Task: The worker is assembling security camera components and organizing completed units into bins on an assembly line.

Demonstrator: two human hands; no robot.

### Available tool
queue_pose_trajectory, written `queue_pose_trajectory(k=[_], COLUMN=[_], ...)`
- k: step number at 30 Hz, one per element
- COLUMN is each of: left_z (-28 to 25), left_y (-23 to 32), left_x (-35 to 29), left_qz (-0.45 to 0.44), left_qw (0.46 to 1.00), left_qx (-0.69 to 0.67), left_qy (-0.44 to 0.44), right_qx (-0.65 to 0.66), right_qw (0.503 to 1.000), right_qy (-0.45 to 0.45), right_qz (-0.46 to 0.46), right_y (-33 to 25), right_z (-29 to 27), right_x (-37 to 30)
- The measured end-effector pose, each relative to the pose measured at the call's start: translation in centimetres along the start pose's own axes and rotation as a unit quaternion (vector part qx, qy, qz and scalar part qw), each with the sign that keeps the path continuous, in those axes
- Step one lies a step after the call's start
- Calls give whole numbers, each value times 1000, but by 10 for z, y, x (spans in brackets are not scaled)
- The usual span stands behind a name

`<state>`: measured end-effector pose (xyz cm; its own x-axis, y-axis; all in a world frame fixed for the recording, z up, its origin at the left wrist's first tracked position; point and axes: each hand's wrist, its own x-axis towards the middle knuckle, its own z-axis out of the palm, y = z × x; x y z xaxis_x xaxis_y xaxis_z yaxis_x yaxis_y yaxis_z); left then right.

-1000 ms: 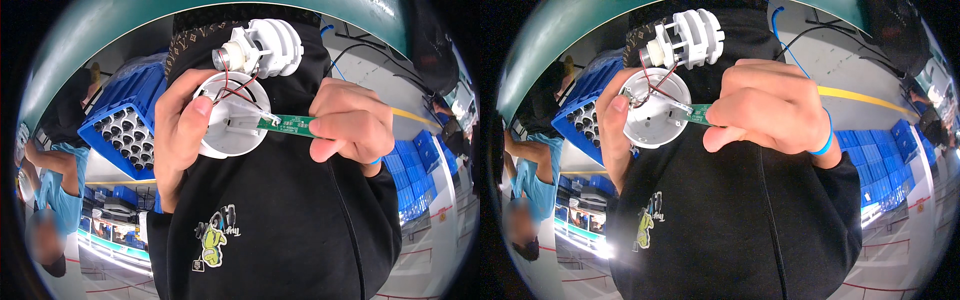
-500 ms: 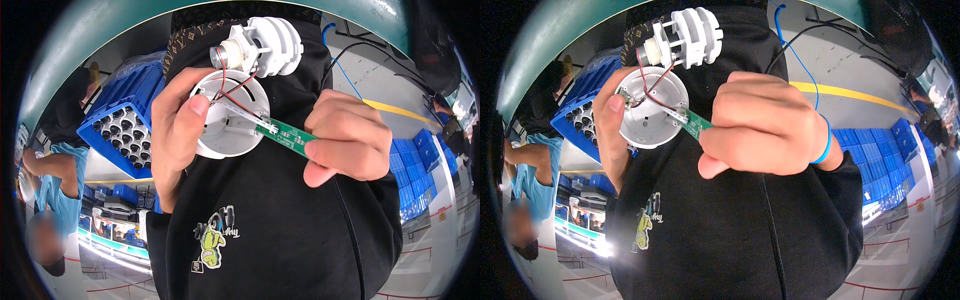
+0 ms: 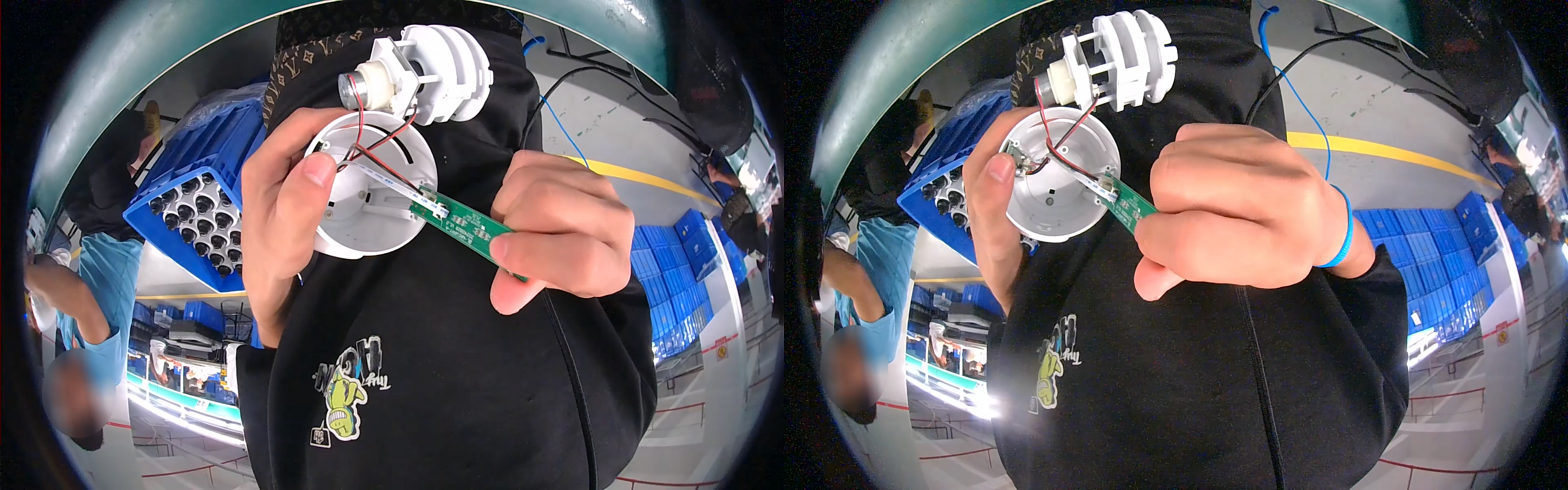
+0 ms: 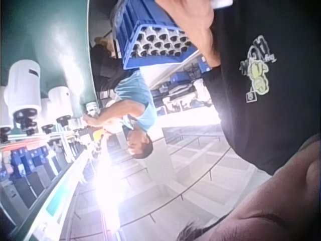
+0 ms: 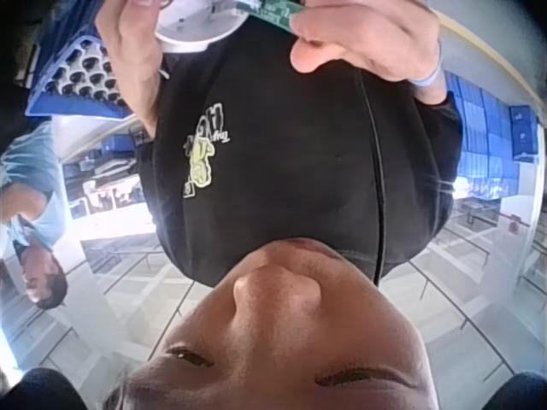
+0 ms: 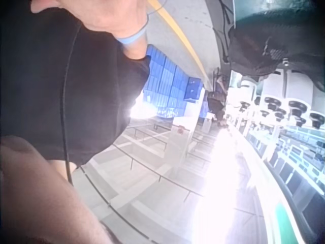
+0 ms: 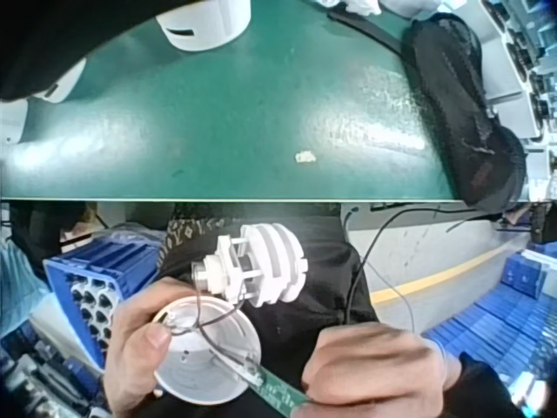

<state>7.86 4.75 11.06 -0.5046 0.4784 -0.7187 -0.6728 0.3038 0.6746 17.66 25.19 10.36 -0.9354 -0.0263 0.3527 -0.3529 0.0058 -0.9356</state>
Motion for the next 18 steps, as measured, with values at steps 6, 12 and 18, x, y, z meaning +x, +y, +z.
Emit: queue_pose_trajectory(k=[6, 12, 18], left_z=[2, 0, -4], left_y=[0, 1, -1], left_x=[1, 1, 5], left_qz=[29, 41, 108], left_qw=[999, 998, 987], left_qx=[28, 46, 114], left_qy=[-2, -9, -35], right_qx=[-3, 9, -27], right_qw=[998, 994, 980], right_qy=[-64, -51, -128], right_qz=[27, 92, 152], right_y=[4, -1, -6], right_z=[-10, -10, -9], right_x=[6, 4, 3])
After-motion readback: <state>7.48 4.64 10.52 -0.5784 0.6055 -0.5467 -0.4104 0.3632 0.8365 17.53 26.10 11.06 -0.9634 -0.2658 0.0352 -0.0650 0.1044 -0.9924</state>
